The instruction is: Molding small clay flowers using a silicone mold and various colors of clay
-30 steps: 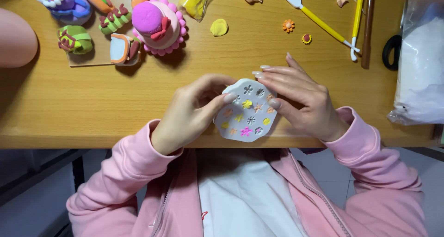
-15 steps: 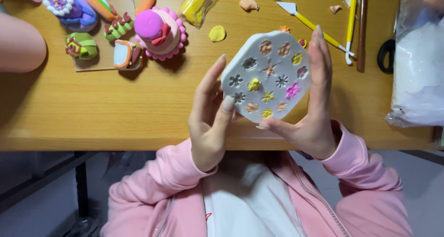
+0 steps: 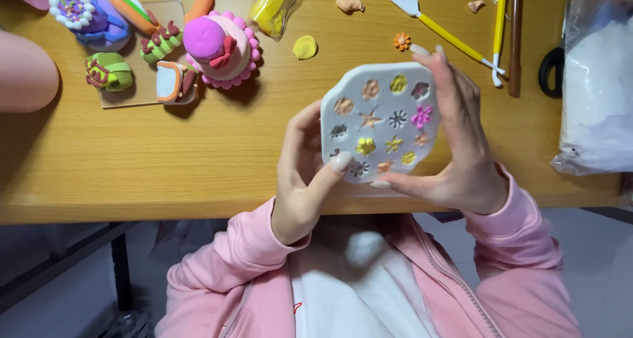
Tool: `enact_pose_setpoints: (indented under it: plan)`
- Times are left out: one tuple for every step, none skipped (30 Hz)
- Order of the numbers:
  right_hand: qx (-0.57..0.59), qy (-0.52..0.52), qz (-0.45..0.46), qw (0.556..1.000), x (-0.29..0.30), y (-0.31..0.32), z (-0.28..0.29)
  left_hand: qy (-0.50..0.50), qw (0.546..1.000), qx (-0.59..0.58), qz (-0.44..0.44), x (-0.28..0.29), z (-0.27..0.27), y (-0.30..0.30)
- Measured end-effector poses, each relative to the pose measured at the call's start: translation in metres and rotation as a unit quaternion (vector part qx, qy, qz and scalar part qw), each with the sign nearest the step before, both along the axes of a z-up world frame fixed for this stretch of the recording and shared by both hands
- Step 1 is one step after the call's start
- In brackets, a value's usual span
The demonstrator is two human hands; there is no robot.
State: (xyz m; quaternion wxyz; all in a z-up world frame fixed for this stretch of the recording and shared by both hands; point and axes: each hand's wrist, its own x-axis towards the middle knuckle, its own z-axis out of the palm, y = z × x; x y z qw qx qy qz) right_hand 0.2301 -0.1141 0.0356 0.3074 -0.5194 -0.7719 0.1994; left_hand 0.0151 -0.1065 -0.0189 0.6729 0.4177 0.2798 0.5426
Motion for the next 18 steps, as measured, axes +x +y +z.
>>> enact_pose_setpoints:
  plan:
    - [-0.006,0.031,0.023,0.999,0.002,0.001,0.001,-0.021,0.999,-0.014,-0.033,-0.002,-0.001,0.002]
    - [-0.013,0.062,0.046,0.997,0.004,0.001,0.003,-0.042,0.997,-0.029,-0.065,-0.003,-0.003,0.003]
    - [-0.014,0.062,0.046,0.997,0.003,0.001,-0.002,-0.042,0.997,-0.029,-0.065,-0.002,-0.005,0.001]
    - [0.010,0.105,0.023,0.994,0.003,0.000,-0.006,-0.040,0.999,-0.016,-0.032,0.000,-0.007,0.000]
    - [0.033,0.148,-0.001,0.989,0.002,0.000,-0.011,-0.038,0.999,-0.003,0.001,0.002,-0.009,-0.001]
    - [0.032,0.147,0.000,0.989,0.000,-0.002,-0.008,-0.038,0.999,-0.003,0.002,0.005,-0.003,-0.002]
    - [0.060,0.056,-0.034,0.996,-0.003,-0.003,-0.006,-0.054,0.998,-0.014,0.018,0.008,0.003,-0.003]
    - [0.088,-0.036,-0.069,0.993,-0.005,-0.005,-0.003,-0.070,0.997,-0.025,0.034,0.011,0.009,-0.003]
    - [0.088,-0.036,-0.068,0.993,-0.009,-0.004,-0.001,-0.070,0.997,-0.025,0.035,0.013,0.008,-0.005]
    - [0.095,-0.058,-0.068,0.991,-0.014,-0.003,0.002,-0.081,0.996,-0.028,0.026,0.014,0.008,-0.007]
    - [0.103,-0.079,-0.067,0.989,-0.019,-0.003,0.004,-0.093,0.995,-0.030,0.018,0.015,0.007,-0.010]
    - [0.102,-0.079,-0.068,0.989,-0.018,-0.004,0.005,-0.093,0.995,-0.031,0.018,0.015,0.004,-0.011]
    - [0.107,-0.090,-0.076,0.987,-0.017,-0.006,0.006,-0.085,0.996,-0.019,0.013,0.015,0.001,-0.013]
    - [0.111,-0.101,-0.084,0.985,-0.016,-0.008,0.006,-0.076,0.997,-0.007,0.008,0.015,-0.002,-0.015]
    - [0.110,-0.100,-0.084,0.985,-0.015,-0.007,0.006,-0.076,0.997,-0.008,0.007,0.016,-0.006,-0.016]
    - [0.112,-0.096,-0.079,0.986,-0.014,-0.006,0.006,-0.056,0.998,0.010,0.008,0.015,-0.009,-0.018]
    - [0.115,-0.092,-0.074,0.986,-0.013,-0.006,0.006,-0.037,0.999,0.028,0.008,0.015,-0.012,-0.019]
    - [0.114,-0.091,-0.075,0.986,-0.014,-0.004,0.007,-0.036,0.999,0.028,0.007,0.015,-0.013,-0.019]
